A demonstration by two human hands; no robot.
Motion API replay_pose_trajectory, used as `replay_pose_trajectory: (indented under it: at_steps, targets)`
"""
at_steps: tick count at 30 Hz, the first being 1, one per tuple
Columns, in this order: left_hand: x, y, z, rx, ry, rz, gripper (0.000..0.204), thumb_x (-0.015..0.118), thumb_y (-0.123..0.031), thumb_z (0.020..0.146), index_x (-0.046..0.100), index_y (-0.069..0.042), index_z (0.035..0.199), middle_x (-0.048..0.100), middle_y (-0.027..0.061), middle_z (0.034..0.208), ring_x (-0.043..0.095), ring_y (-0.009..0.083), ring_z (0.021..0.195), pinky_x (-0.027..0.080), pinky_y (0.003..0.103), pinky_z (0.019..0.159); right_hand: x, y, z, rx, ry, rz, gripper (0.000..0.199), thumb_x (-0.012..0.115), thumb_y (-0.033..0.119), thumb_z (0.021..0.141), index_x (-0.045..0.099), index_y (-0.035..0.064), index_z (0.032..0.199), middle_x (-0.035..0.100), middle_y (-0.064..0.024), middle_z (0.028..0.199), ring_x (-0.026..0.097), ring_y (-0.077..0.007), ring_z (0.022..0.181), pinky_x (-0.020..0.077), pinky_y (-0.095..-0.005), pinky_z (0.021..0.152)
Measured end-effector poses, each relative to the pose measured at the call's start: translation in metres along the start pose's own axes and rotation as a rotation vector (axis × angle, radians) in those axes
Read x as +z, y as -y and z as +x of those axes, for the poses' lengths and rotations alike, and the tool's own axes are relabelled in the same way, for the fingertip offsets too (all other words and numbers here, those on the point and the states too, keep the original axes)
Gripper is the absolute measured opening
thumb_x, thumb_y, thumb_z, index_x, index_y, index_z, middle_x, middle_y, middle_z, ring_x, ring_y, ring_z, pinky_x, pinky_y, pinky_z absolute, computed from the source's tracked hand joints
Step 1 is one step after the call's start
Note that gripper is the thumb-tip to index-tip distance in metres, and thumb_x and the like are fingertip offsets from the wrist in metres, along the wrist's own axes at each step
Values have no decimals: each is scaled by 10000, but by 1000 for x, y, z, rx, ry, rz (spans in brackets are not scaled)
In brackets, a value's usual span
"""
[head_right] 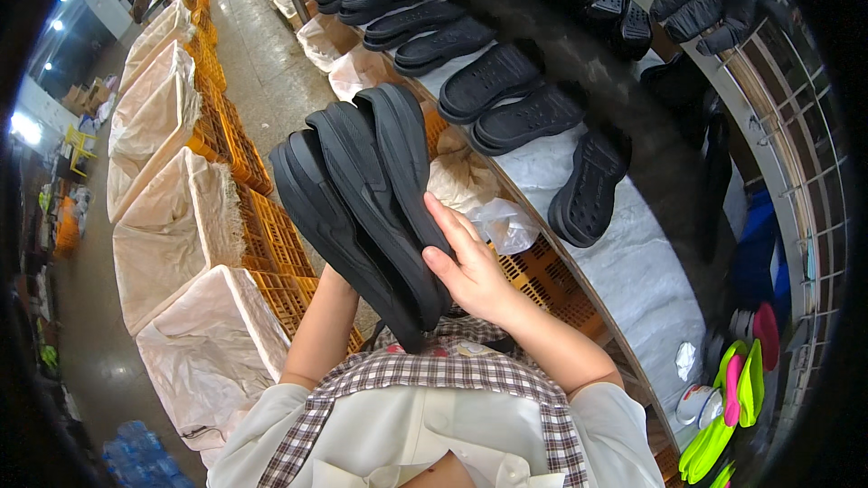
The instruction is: The person picks up stacks of neon green and black slippers from a table, inspects them, and places them into large white sacks inside yellow crates. The person also handles plastic bags and a metal pot during the process.
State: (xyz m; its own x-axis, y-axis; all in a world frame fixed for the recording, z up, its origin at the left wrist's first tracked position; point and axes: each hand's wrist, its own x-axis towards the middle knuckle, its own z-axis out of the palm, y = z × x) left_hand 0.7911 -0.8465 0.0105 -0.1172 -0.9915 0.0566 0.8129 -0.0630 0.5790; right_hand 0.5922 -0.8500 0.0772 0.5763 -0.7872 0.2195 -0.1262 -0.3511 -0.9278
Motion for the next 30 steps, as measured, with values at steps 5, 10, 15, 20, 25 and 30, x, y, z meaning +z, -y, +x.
replay_pose_trajectory:
  at_steps: [5,10,15,20,25,30]
  targets:
    - [-4,-9,-4,36,-12,50,493,578,-191,906,411,-2,1329,507,97,1285,527,205,1121,455,340,941,10,1,6,12,-16,183,735,651,189,854,227,21,1431,364,-184,1388,368,-258,1288,302,-361,1053]
    - [0,-18,-8,136,-30,229,491,616,-143,880,425,0,1310,514,95,1262,519,199,1108,447,346,937,9,3,10,154,43,340,863,744,129,773,192,19,1428,358,-168,1386,420,-229,1241,378,-345,1001]
    - [1,-22,-8,167,25,296,499,624,-150,876,424,-7,1310,507,90,1271,506,195,1120,434,346,947,9,1,8,155,75,183,869,757,163,768,215,1,1427,360,-163,1389,445,-233,1222,390,-346,994]
    - [1,-17,-11,107,-39,152,472,551,-224,918,421,-23,1324,501,96,1297,515,215,1139,440,354,967,11,5,6,96,71,116,885,763,205,763,218,-1,1430,346,-180,1382,418,-252,1244,388,-359,1001]
    - [0,-10,-11,39,-143,-65,501,493,-352,929,452,-20,1301,531,145,1260,564,259,1090,515,360,895,12,12,11,-41,93,-117,940,778,289,734,218,13,1437,313,-195,1388,359,-278,1284,376,-377,1011]
    - [1,-14,-13,-64,43,-274,512,501,-383,920,465,-29,1289,552,122,1229,572,245,1067,504,383,900,16,17,15,-15,117,-56,934,779,295,730,229,64,1449,299,-177,1404,381,-281,1243,388,-359,968]
